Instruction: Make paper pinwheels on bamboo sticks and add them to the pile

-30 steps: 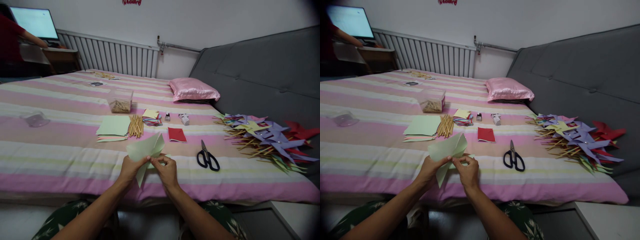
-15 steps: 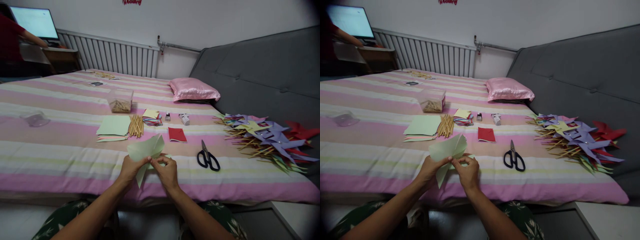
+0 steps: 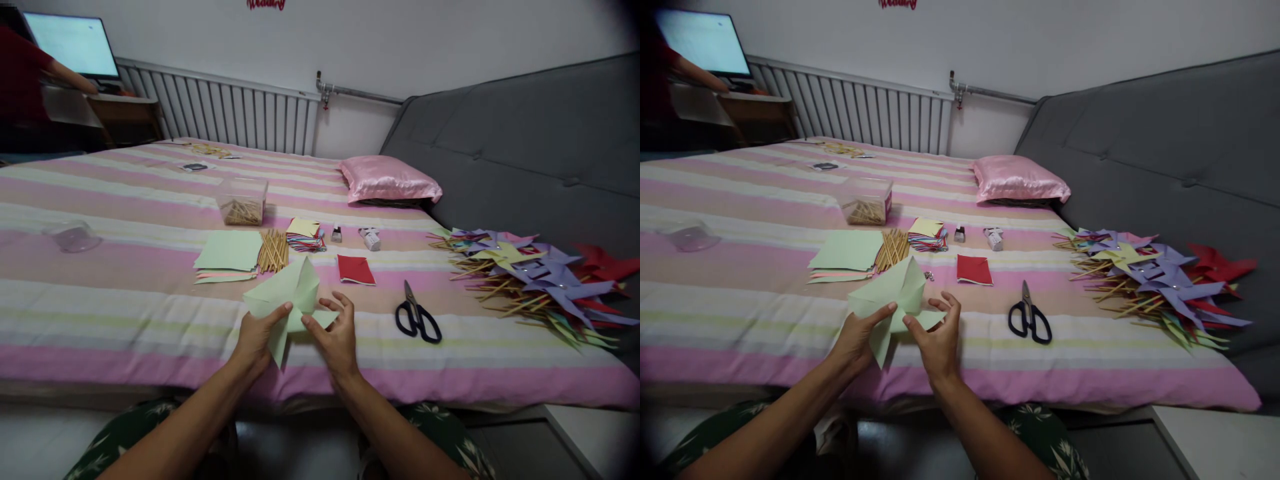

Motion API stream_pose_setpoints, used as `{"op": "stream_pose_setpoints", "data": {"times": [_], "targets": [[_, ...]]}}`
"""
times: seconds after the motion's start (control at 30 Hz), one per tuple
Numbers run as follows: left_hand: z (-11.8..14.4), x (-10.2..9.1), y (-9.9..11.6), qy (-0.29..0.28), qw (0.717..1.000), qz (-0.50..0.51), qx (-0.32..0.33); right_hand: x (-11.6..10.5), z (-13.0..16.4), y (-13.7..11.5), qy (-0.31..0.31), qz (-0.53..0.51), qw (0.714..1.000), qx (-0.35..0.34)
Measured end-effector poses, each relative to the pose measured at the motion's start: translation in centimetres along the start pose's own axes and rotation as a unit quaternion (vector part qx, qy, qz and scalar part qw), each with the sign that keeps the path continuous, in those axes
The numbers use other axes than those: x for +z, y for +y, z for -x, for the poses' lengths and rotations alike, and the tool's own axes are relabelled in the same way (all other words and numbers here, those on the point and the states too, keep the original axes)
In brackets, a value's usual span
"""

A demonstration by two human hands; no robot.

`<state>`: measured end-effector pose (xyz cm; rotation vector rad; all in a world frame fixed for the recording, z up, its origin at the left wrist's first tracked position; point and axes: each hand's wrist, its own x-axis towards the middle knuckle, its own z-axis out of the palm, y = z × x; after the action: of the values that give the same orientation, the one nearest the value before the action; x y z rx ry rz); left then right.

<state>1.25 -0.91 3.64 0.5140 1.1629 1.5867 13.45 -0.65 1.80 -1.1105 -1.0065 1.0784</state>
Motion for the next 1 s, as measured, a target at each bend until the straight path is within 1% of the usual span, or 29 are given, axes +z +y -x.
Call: {"op": "stream_pose_setpoints", "data": {"times": [0.03, 0.1, 0.17, 0.3, 0.37, 0.47, 0.53, 0.6, 0.67, 0.7, 0.73, 0.83, 0.87, 0.9, 1.0], "targets": [[-0.1, 0.0, 0.0, 0.013, 1.0, 0.003, 0.002, 0.1, 0.0, 0.1, -0.012, -0.05, 0.998, 0.04], [-0.1, 0.0, 0.1, 0.028, 1.0, 0.009, -0.001, 0.3, 0.0, 0.2, -0.045, -0.145, 0.982, 0.114], [-0.2, 0.1, 0.1, 0.025, 1.0, 0.007, -0.001, 0.4, 0.1, 0.0, -0.071, -0.201, 0.964, 0.16], [0.0, 0.2, 0.1, 0.024, 0.999, -0.026, 0.04, 0.3, 0.0, -0.8, -0.087, -0.235, 0.949, 0.194], [0.0, 0.2, 0.0, 0.032, 0.997, -0.043, 0.061, 0.2, -0.1, -1.1, -0.108, -0.244, 0.941, 0.207], [0.0, 0.0, -0.3, 0.027, 0.994, -0.075, 0.074, 0.0, -0.7, -1.2, -0.122, -0.245, 0.937, 0.215], [-0.1, -0.3, -0.4, 0.02, 0.991, -0.114, 0.072, -0.5, -1.4, -1.2, -0.108, -0.241, 0.941, 0.214], [-0.1, -0.5, -0.5, 0.017, 0.986, -0.152, 0.07, -1.2, -2.3, -1.4, -0.086, -0.228, 0.949, 0.201], [0.0, -0.5, -0.4, 0.017, 0.981, -0.178, 0.073, -2.2, -3.2, -1.8, -0.07, -0.188, 0.963, 0.178], [0.0, -0.5, -0.3, 0.019, 0.979, -0.189, 0.075, -2.6, -3.5, -2.0, -0.08, -0.156, 0.97, 0.17], [0.1, -0.5, -0.3, 0.021, 0.976, -0.201, 0.076, -3.0, -3.7, -2.2, -0.107, -0.124, 0.972, 0.166], [0.4, -0.3, -0.1, 0.01, 0.969, -0.235, 0.075, -3.4, -3.5, -2.4, -0.211, -0.07, 0.961, 0.165], [0.5, -0.2, -0.1, 0.003, 0.967, -0.242, 0.076, -3.2, -3.3, -2.3, -0.231, -0.067, 0.957, 0.163], [0.5, -0.2, -0.1, -0.003, 0.966, -0.247, 0.078, -3.1, -3.0, -2.1, -0.24, -0.068, 0.955, 0.158], [0.7, 0.0, -0.3, -0.011, 0.962, -0.257, 0.086, -2.4, -2.5, -1.5, -0.238, -0.071, 0.959, 0.138]]}}
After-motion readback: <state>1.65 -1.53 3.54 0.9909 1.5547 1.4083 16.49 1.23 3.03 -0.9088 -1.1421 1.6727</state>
